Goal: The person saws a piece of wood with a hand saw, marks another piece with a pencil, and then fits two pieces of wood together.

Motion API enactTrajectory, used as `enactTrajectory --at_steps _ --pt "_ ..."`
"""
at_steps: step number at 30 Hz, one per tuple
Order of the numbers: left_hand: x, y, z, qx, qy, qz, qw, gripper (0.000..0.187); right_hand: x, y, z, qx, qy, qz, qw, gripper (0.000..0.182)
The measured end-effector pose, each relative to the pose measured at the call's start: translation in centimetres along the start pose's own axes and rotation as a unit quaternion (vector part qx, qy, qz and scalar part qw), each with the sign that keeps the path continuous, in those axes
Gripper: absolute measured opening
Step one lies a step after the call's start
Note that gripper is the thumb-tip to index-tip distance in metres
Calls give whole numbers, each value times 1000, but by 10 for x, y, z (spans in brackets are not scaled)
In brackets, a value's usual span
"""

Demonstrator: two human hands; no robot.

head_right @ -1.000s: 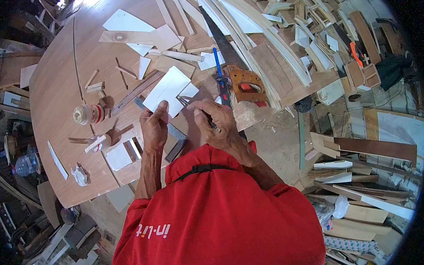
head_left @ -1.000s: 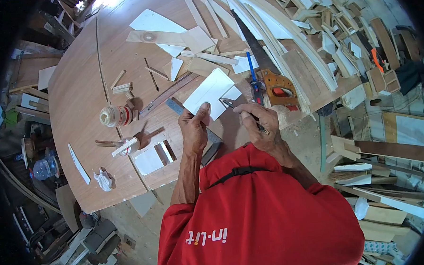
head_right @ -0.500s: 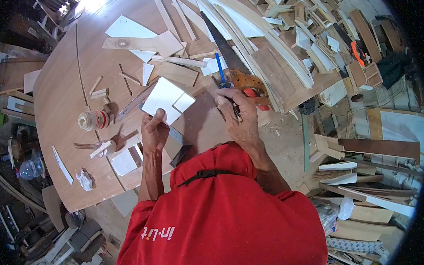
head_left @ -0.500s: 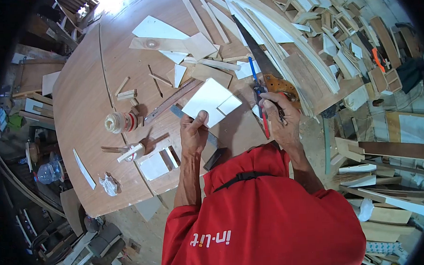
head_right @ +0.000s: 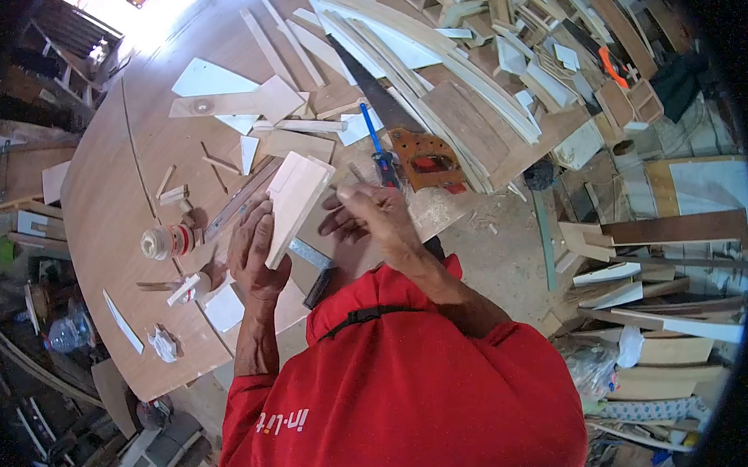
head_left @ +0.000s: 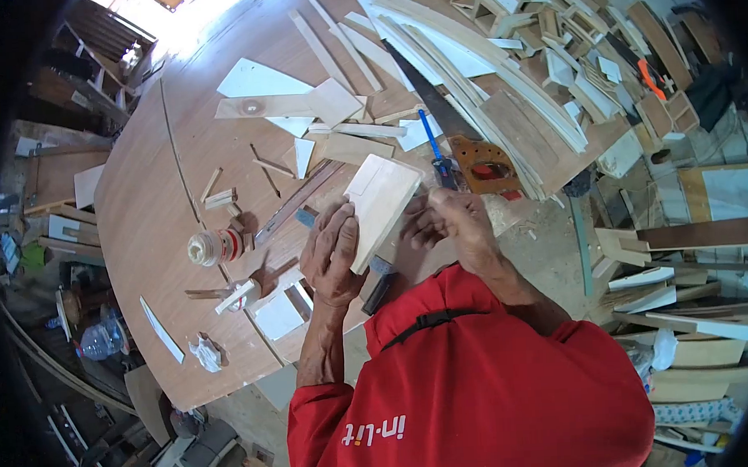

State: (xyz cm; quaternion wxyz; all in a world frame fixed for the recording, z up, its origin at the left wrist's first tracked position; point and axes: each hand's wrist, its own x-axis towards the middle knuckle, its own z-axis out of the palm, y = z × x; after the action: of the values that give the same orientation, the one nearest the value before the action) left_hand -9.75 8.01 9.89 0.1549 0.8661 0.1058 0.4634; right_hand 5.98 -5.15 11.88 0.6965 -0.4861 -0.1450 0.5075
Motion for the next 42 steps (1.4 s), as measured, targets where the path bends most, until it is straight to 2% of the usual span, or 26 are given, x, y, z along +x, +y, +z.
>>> enactTrajectory --at_steps 1,3,5,8,10,11,12,13,14,15,16,17,18,19,21,22,25,27,28,29,30,33,34,38,40,42 --pt "0 -1 -2 -6 -2 3 1000 42 -2 -6 7 14 -13 9 1000 31" --pt "1 1 -7 39 -68 55 995 40 -3 -7 12 31 -20 16 999 32" --pt "1 1 -7 53 -75 70 993 37 0 -3 13 -9 -2 45 999 31" --pt "-4 0 -10 59 -89 80 991 34 4 13 14 -34 30 -3 999 29" --pt "-14 -4 -9 138 -90 46 985 50 9 24 8 -55 36 -19 998 28" --pt "-21 -6 -3 138 -90 47 985 50 12 31 4 -96 48 -48 993 27" --pt "-25 -4 5 64 -24 -98 993 57 13 31 5 -137 61 -77 986 26" --pt "-28 -2 12 -12 43 -239 970 64 13 29 6 -135 61 -79 986 26" --pt "-32 4 14 -234 73 -345 906 71 12 26 8 -135 53 -95 985 22" --pt "-31 7 11 -234 73 -347 905 71 10 23 9 -136 43 -108 984 20" --pt "-30 10 7 -458 89 -430 773 71 10 25 10 -137 40 -104 984 20" --pt "-29 11 3 -647 102 -478 585 70 13 27 11 -155 40 -134 978 22" --pt "-24 15 5 -651 72 -473 589 55 15 29 11 -173 41 -164 970 25" --pt "-27 17 8 -650 77 -474 589 55 15 32 10 -174 37 -161 971 25" --pt "-30 21 15 -624 56 -577 525 37 16 38 7 -197 19 -166 966 25" --pt "-12 31 21 -550 81 -627 546 20 18 43 4 -197 16 -166 966 25" --pt "-36 12 39 -537 90 -620 565 26 22 53 -7 -245 37 -164 955 29" --pt "-40 10 46 -520 96 -620 579 24 23 52 -20 -331 2 -170 928 34" --pt "-41 9 48 -503 106 -619 594 21 22 55 -27 -329 5 -168 929 34" --pt "-42 7 50 -502 104 -621 593 21 20 58 -35 -265 39 -105 958 36" --pt "-45 4 51 -472 68 -634 609 20 17 61 -43 -198 74 -41 976 38" --pt "-60 -12 65 -413 3 -656 631 17 6 62 -74 -220 128 -38 966 40" --pt "-65 -17 70 -386 -24 -663 641 17 2 66 -81 -188 126 -23 974 34" --pt "-85 -30 86 -361 -32 -696 619 17 -3 78 -83 -246 190 -74 947 28" --pt "-94 -38 92 -369 -23 -659 655 18 -1 85 -84 -240 168 -76 953 26" --pt "-92 -41 89 -361 -45 -674 643 20 2 88 -84 -237 158 -60 957 24"
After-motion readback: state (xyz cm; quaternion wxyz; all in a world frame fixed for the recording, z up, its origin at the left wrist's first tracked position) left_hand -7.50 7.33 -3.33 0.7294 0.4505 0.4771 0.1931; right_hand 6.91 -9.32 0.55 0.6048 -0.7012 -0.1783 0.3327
